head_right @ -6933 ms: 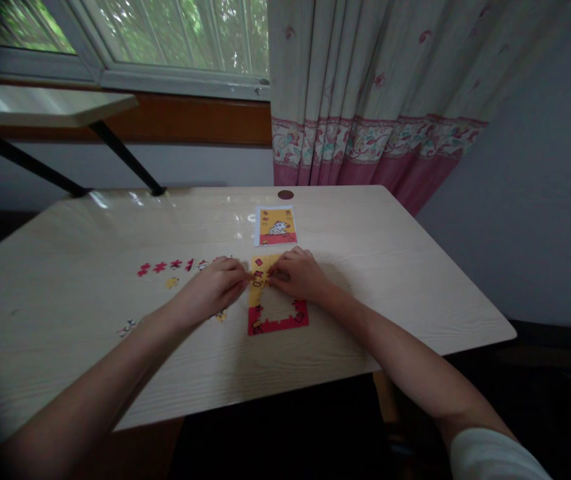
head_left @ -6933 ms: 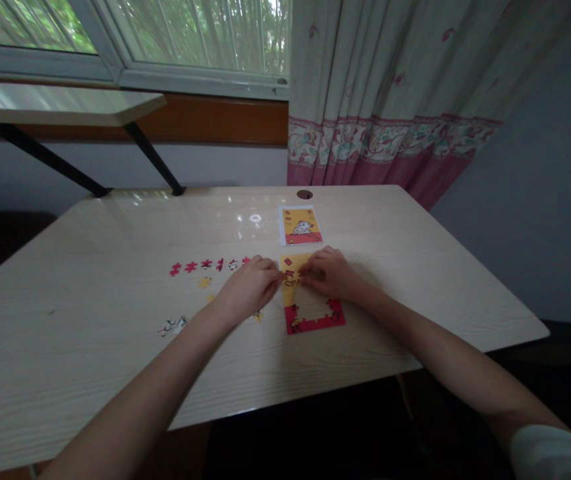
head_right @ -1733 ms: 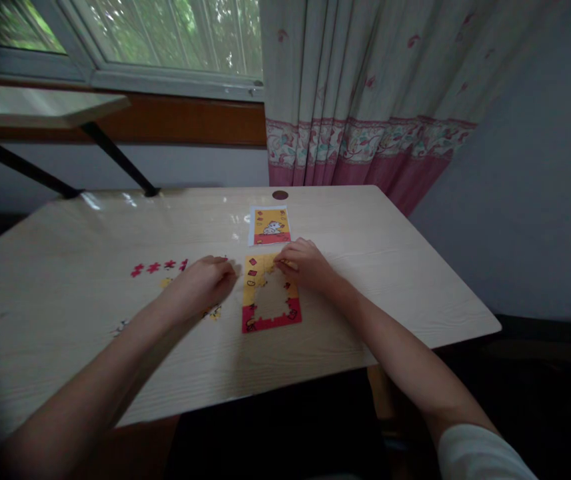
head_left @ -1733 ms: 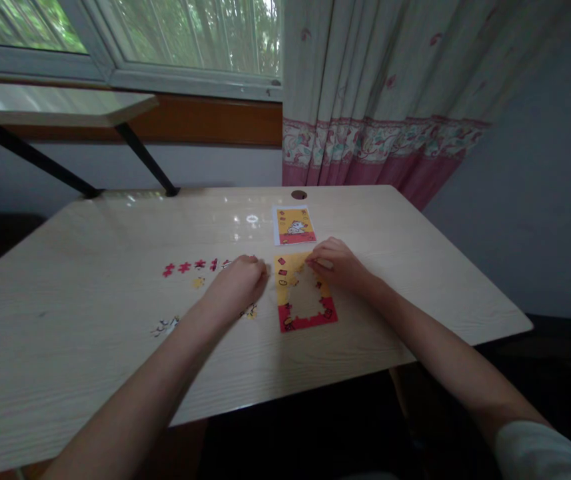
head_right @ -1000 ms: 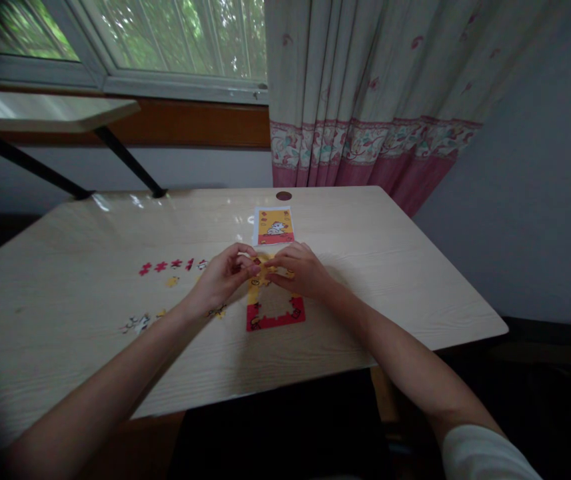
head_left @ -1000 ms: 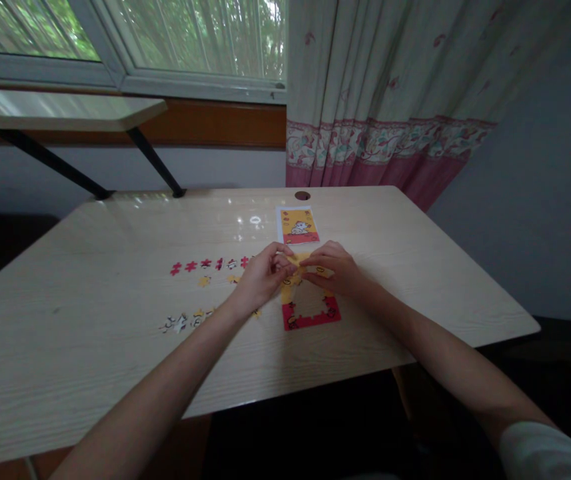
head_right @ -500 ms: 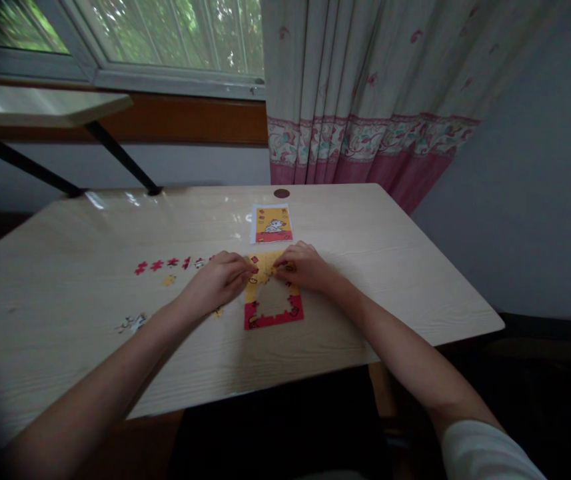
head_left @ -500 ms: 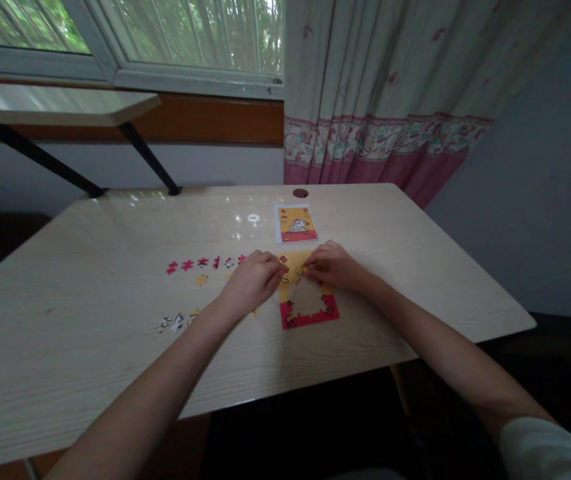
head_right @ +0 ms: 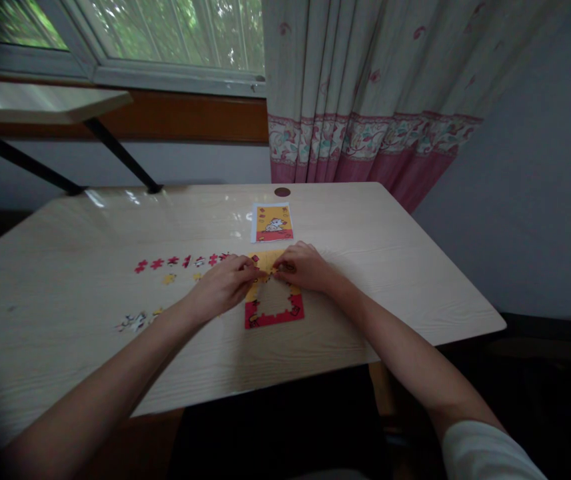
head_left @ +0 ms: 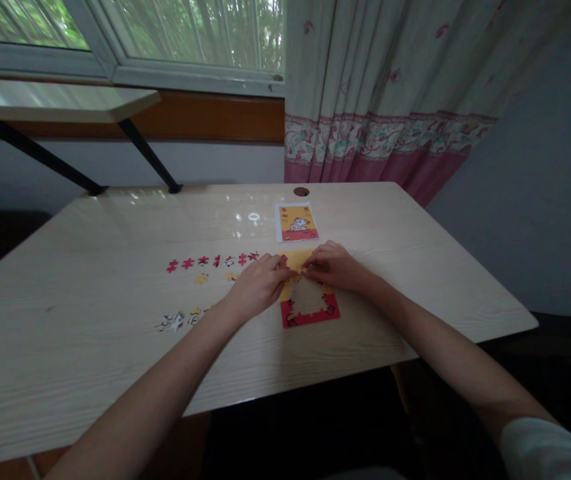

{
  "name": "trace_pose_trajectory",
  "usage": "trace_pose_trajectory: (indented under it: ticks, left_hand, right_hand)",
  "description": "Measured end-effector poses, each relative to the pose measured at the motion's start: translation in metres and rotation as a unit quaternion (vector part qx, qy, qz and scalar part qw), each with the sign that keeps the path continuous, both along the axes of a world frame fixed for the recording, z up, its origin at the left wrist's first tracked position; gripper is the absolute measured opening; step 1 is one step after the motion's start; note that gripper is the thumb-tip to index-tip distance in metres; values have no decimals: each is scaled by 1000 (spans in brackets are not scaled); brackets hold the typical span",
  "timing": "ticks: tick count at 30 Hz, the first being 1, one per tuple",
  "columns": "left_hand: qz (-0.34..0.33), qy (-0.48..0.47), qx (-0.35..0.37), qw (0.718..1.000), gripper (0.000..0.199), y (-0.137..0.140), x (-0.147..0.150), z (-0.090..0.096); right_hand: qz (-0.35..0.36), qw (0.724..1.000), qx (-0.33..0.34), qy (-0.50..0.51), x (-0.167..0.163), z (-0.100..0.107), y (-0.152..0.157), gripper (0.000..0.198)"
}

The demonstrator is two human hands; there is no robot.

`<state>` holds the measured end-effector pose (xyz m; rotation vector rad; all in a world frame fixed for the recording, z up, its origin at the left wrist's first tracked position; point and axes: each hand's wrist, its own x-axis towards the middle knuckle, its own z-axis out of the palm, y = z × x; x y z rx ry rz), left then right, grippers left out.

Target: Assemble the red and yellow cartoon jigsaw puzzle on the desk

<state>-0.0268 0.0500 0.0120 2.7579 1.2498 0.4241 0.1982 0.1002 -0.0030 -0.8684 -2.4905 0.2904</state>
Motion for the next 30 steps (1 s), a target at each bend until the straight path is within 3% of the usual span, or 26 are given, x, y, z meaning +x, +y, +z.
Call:
trace_pose_trajectory:
  ticks: [20,30]
  left_hand:
    - [-4,4,12,1000,30,-1,2,-2]
    - [-3,-25,-25,999,34,-1,0,-2]
  right_hand:
    - [34,998,21,-56,3,7,-1,13]
    - [-16,998,-25,-59,42,2,28,31]
